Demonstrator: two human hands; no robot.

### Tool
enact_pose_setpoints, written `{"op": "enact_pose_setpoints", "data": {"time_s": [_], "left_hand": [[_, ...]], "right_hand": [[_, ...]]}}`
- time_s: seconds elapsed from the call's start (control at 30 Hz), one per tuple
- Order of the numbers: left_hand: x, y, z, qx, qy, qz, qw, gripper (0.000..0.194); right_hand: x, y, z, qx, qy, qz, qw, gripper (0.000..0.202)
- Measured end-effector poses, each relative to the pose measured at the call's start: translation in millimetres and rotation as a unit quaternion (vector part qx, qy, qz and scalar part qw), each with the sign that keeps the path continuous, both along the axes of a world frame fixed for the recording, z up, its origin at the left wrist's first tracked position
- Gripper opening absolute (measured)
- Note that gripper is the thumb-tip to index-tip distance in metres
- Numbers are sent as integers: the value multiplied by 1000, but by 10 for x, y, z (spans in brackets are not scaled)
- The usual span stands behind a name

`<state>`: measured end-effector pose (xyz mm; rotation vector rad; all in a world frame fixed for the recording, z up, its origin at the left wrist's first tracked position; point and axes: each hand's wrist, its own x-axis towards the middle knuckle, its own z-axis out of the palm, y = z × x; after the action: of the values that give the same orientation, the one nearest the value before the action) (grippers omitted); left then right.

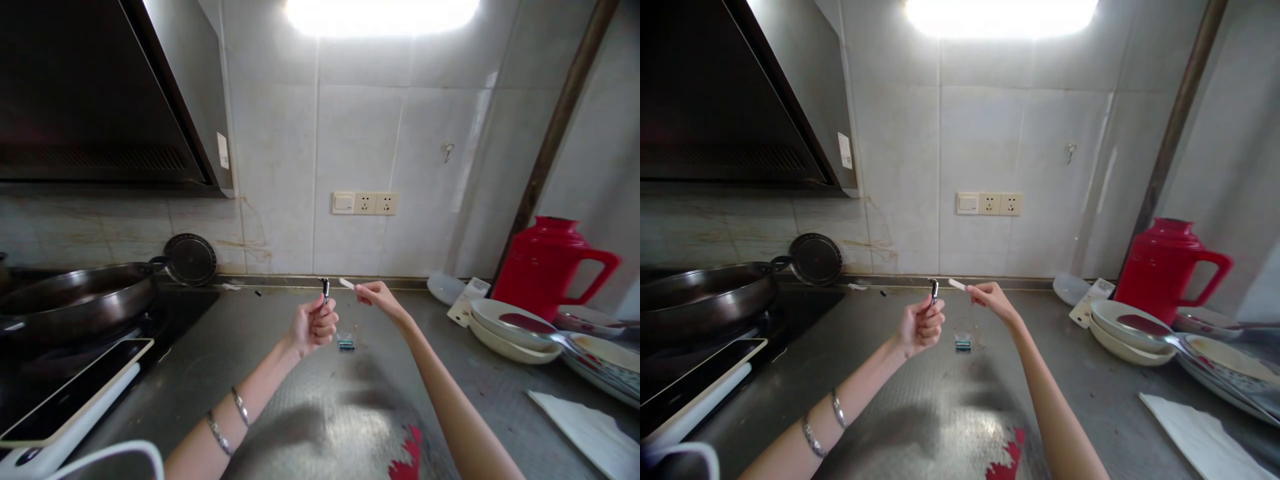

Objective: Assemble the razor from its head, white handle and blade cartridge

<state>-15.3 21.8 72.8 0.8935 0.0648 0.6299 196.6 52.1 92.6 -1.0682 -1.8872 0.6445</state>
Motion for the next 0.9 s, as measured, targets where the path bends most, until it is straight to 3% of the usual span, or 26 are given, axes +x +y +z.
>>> {"op": "enact_pose_setpoints", "data": {"time_s": [0.13,0.27,0.37,0.57,0.73,0.9], "left_hand": [[14,51,-5,86,38,128,987,31],[16,118,-47,160,124,285,937,35],[12,159,-76,189,175,350,901,38],[-2,204,-127,253,206,374,868,43],[9,225,-216,309,233,369,845,49],[40,222,-291,350,260,371,820,53]], "right_hand": [[96,-76,132,23,-17,-24,999,56],[126,-184,294,46,-84,-55,994,53],[89,-277,394,42,-93,-66,993,53],[-6,-439,501,0,-101,-13,995,52],[22,-485,478,-58,-132,2,990,54],[-28,-502,441,-45,-152,21,987,51]]}}
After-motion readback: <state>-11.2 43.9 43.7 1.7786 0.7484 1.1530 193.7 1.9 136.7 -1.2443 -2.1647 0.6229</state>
